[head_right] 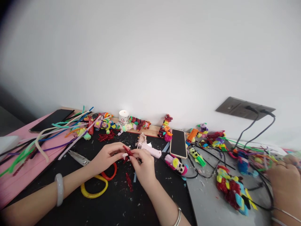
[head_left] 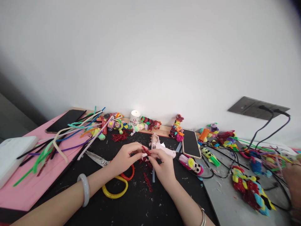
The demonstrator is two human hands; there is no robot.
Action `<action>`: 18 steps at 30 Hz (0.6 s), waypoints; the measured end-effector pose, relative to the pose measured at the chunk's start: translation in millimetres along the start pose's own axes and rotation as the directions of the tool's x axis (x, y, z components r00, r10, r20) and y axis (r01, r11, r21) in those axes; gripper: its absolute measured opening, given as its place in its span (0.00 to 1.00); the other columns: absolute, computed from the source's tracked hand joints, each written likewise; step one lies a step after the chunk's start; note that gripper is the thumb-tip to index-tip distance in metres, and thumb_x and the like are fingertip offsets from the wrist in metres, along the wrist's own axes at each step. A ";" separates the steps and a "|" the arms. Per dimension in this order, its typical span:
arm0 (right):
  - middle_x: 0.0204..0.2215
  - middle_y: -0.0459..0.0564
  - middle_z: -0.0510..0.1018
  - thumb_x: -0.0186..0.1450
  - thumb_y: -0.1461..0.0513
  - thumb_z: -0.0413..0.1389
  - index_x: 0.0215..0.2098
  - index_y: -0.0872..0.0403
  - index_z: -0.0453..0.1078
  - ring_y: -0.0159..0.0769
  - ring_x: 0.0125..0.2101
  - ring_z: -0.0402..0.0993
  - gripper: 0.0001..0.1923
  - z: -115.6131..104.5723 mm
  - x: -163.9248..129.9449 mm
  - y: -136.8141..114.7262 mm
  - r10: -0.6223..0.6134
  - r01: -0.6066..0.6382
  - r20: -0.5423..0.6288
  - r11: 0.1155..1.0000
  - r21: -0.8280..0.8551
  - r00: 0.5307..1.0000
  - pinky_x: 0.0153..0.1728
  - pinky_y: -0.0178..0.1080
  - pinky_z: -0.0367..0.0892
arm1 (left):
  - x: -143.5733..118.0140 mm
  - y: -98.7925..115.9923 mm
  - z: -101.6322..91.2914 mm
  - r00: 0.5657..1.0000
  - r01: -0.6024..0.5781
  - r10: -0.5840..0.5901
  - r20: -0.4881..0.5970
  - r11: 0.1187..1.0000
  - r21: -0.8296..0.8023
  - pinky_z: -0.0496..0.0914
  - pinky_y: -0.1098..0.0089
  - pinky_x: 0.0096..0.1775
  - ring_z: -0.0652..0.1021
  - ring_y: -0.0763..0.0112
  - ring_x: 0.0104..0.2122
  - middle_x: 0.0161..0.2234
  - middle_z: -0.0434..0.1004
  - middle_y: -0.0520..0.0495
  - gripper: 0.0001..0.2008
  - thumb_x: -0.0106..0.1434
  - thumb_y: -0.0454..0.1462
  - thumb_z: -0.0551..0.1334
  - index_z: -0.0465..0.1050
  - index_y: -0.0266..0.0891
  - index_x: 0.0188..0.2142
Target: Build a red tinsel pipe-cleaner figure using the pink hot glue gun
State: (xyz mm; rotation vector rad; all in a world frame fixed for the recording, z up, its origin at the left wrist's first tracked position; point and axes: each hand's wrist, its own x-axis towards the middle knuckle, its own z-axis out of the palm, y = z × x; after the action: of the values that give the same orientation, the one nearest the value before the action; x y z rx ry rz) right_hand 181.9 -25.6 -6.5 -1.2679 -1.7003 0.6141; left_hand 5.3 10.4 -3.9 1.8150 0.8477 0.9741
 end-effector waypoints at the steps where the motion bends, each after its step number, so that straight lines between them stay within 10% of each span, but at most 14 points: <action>1: 0.25 0.47 0.78 0.59 0.65 0.56 0.33 0.53 0.71 0.37 0.28 0.74 0.04 1.2 -0.7 -0.7 0.024 -0.024 0.022 1.000 0.020 0.999 0.31 0.37 0.67 | 0.2 0.9 0.2 1.000 -0.016 0.016 0.003 1.000 0.022 0.69 0.72 0.37 0.75 0.69 0.34 0.34 0.75 0.47 0.06 0.62 0.35 0.59 0.74 0.37 0.35; 11: 0.22 0.42 0.72 0.65 0.65 0.47 0.40 0.53 0.63 0.32 0.23 0.68 0.07 -5.5 -2.2 -2.3 0.033 -0.033 -0.002 0.998 0.054 0.999 0.28 0.34 0.62 | -2.8 9.8 -0.1 0.998 0.064 -0.063 0.010 0.994 -0.092 0.69 0.70 0.34 0.75 0.72 0.27 0.30 0.74 0.49 0.07 0.67 0.38 0.51 0.65 0.38 0.36; 18: 0.26 0.44 0.70 0.66 0.61 0.47 0.39 0.52 0.62 0.33 0.26 0.67 0.05 -5.8 0.6 1.9 0.105 -0.091 -0.142 0.991 0.097 0.984 0.29 0.35 0.61 | 2.3 4.2 -9.0 0.950 0.029 -0.072 -0.303 0.989 -0.145 0.66 0.73 0.27 0.70 0.78 0.20 0.31 0.71 0.51 0.06 0.68 0.39 0.49 0.57 0.39 0.36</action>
State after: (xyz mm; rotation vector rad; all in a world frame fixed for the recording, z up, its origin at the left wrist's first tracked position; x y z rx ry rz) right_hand 187.9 -25.0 -5.0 -1.3055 -1.4800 0.6324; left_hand -0.9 14.1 3.2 1.5377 0.9839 1.2727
